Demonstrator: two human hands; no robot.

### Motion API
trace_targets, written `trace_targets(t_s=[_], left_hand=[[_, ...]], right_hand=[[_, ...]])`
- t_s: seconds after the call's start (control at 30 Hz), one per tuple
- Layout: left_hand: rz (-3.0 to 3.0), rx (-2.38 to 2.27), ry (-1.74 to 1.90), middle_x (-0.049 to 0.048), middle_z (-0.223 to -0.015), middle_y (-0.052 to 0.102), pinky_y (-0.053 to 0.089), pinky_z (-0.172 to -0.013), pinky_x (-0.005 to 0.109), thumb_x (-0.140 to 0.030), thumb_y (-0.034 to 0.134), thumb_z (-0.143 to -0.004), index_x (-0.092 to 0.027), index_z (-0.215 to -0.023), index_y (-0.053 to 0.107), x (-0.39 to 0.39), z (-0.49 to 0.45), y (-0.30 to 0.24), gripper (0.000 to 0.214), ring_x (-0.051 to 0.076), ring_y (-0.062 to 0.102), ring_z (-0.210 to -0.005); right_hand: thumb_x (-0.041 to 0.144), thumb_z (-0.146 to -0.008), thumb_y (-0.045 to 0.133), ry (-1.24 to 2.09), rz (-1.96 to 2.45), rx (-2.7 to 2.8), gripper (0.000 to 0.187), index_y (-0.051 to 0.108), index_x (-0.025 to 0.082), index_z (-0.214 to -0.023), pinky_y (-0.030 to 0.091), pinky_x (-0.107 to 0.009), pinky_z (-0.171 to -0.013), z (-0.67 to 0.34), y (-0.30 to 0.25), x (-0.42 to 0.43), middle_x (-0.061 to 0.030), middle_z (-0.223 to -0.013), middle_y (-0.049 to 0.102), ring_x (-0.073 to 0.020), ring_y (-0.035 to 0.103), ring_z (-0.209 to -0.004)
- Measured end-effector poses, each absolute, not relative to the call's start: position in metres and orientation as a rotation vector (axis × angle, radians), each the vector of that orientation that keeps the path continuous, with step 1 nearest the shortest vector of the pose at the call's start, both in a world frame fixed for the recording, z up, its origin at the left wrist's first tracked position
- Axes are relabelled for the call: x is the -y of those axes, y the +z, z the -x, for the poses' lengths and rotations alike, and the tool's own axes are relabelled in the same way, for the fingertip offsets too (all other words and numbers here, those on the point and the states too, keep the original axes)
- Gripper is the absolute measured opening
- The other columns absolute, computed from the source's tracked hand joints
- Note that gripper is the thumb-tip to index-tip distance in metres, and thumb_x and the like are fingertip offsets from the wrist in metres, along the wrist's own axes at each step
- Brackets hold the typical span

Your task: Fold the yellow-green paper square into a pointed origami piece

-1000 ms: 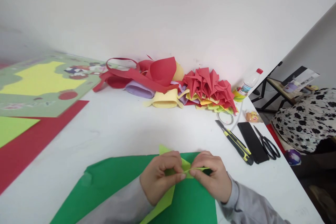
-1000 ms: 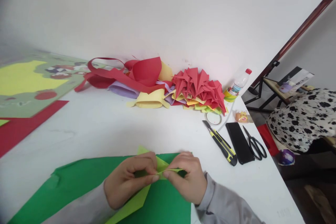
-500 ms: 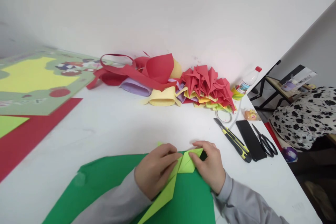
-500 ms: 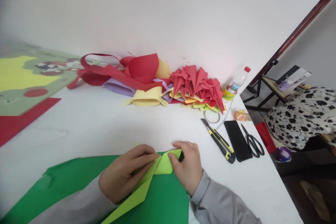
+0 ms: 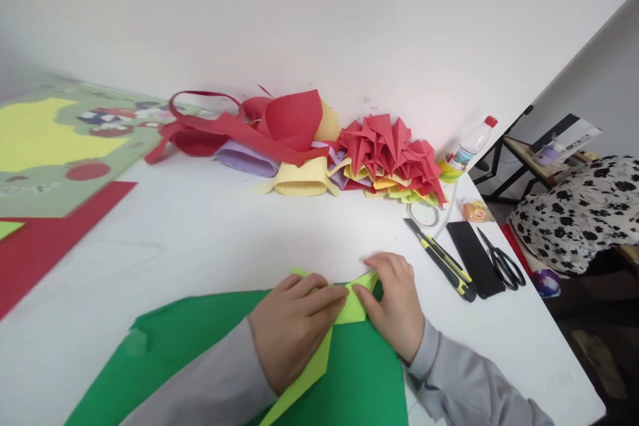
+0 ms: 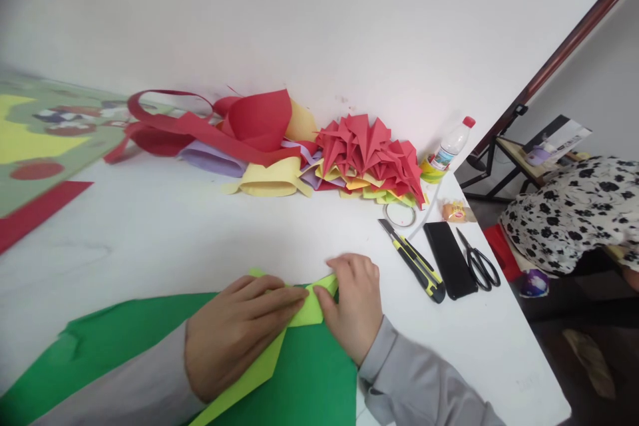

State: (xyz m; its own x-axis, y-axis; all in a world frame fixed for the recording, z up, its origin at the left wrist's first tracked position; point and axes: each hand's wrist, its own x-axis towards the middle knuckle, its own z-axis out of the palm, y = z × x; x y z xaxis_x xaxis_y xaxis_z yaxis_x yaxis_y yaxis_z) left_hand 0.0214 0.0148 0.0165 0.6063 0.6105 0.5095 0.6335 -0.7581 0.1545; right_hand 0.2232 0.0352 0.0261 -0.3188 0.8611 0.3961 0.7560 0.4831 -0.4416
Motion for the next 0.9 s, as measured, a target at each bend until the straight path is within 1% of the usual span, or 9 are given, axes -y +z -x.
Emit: trace_targets(t_s=[0.13,0.23,0.3,0.4,0.53,0.6,0.73,0.8,0.9], left_hand=[[2.76,1.09,-0.837,0.0033,-0.114,0.07,0.041,-0.07,0.038,-0.007,0.048,-0.088,-0.018,-0.102,0.066,-0.014,-0.02,0.014,0.025,0.021,0.055,-0.09],[2.739,1.093,-0.832,0.006,-0.119,0.068,0.043,-0.073,0.039,-0.008,0.046,-0.089,-0.019,-0.103,0.066,-0.013,-0.02,0.012,0.026,0.023,0.056,-0.092],[2.733,1.108,-0.834,0.0075,-0.119,0.067,0.044,-0.073,0.039,-0.008,0.044,-0.089,-0.019,-0.104,0.066,-0.012,-0.02,0.01,0.029,0.023,0.057,-0.091],[2.736,1.105,-0.826,0.0071,-0.115,0.069,0.045,-0.073,0.038,-0.006,0.043,-0.089,-0.018,-0.104,0.067,-0.011,-0.021,0.01,0.031,0.023,0.057,-0.09],[2.684,1.064,-0.751,0.0076,-0.116,0.071,0.045,-0.076,0.04,0.0,0.041,-0.087,-0.016,-0.106,0.068,-0.008,-0.024,0.014,0.037,0.025,0.056,-0.093],[2.669,1.062,-0.676,0.008,-0.116,0.071,0.044,-0.076,0.04,0.002,0.043,-0.084,-0.016,-0.106,0.069,-0.006,-0.026,0.018,0.038,0.025,0.056,-0.094],[2.71,1.076,-0.604,0.0092,-0.118,0.069,0.043,-0.08,0.039,-0.001,0.047,-0.082,-0.015,-0.104,0.067,-0.007,-0.025,0.021,0.033,0.026,0.056,-0.094],[2.789,1.052,-0.671,0.0095,-0.119,0.068,0.043,-0.08,0.04,-0.004,0.048,-0.082,-0.017,-0.111,0.065,-0.01,-0.021,0.019,0.036,0.026,0.056,-0.095],[2.897,1.016,-0.764,0.0093,-0.124,0.064,0.045,-0.078,0.041,-0.008,0.047,-0.078,-0.022,-0.12,0.06,-0.014,-0.014,0.014,0.046,0.027,0.055,-0.096]], right_hand=[[0.019,-0.086,0.063,0.215,1.269,2.157,0.026,0.061,0.02,-0.112,0.045,-0.042,-0.091,-0.225,0.025,-0.034,-0.0089,-0.109,0.063,-0.0252,0.056,-0.106],[0.018,-0.087,0.06,0.225,1.237,2.157,0.021,0.063,0.02,-0.108,0.045,-0.042,-0.09,-0.225,0.025,-0.034,-0.0083,-0.106,0.064,-0.0242,0.056,-0.103],[0.017,-0.087,0.059,0.248,1.245,2.149,0.02,0.063,0.02,-0.106,0.045,-0.041,-0.089,-0.225,0.026,-0.033,-0.0077,-0.102,0.064,-0.0237,0.056,-0.101],[0.014,-0.085,0.056,0.284,1.281,2.134,0.021,0.064,0.019,-0.104,0.045,-0.04,-0.086,-0.225,0.027,-0.033,-0.007,-0.097,0.063,-0.0233,0.056,-0.096],[0.012,-0.087,0.052,0.297,1.315,2.114,0.02,0.065,0.02,-0.1,0.044,-0.039,-0.084,-0.224,0.028,-0.035,-0.0057,-0.092,0.063,-0.0222,0.056,-0.092],[0.012,-0.088,0.053,0.295,1.319,2.11,0.019,0.066,0.021,-0.098,0.044,-0.038,-0.083,-0.225,0.027,-0.038,-0.005,-0.091,0.064,-0.0216,0.057,-0.091],[0.013,-0.087,0.059,0.29,1.348,2.103,0.015,0.067,0.021,-0.096,0.042,-0.036,-0.082,-0.228,0.025,-0.048,-0.003,-0.085,0.065,-0.0208,0.057,-0.086],[0.012,-0.086,0.062,0.286,1.348,2.106,0.014,0.068,0.021,-0.096,0.041,-0.036,-0.081,-0.229,0.024,-0.052,-0.0021,-0.083,0.065,-0.0204,0.057,-0.085],[0.012,-0.087,0.064,0.251,1.336,2.131,0.012,0.068,0.021,-0.094,0.04,-0.035,-0.082,-0.23,0.024,-0.054,-0.0018,-0.083,0.065,-0.0203,0.057,-0.086]])
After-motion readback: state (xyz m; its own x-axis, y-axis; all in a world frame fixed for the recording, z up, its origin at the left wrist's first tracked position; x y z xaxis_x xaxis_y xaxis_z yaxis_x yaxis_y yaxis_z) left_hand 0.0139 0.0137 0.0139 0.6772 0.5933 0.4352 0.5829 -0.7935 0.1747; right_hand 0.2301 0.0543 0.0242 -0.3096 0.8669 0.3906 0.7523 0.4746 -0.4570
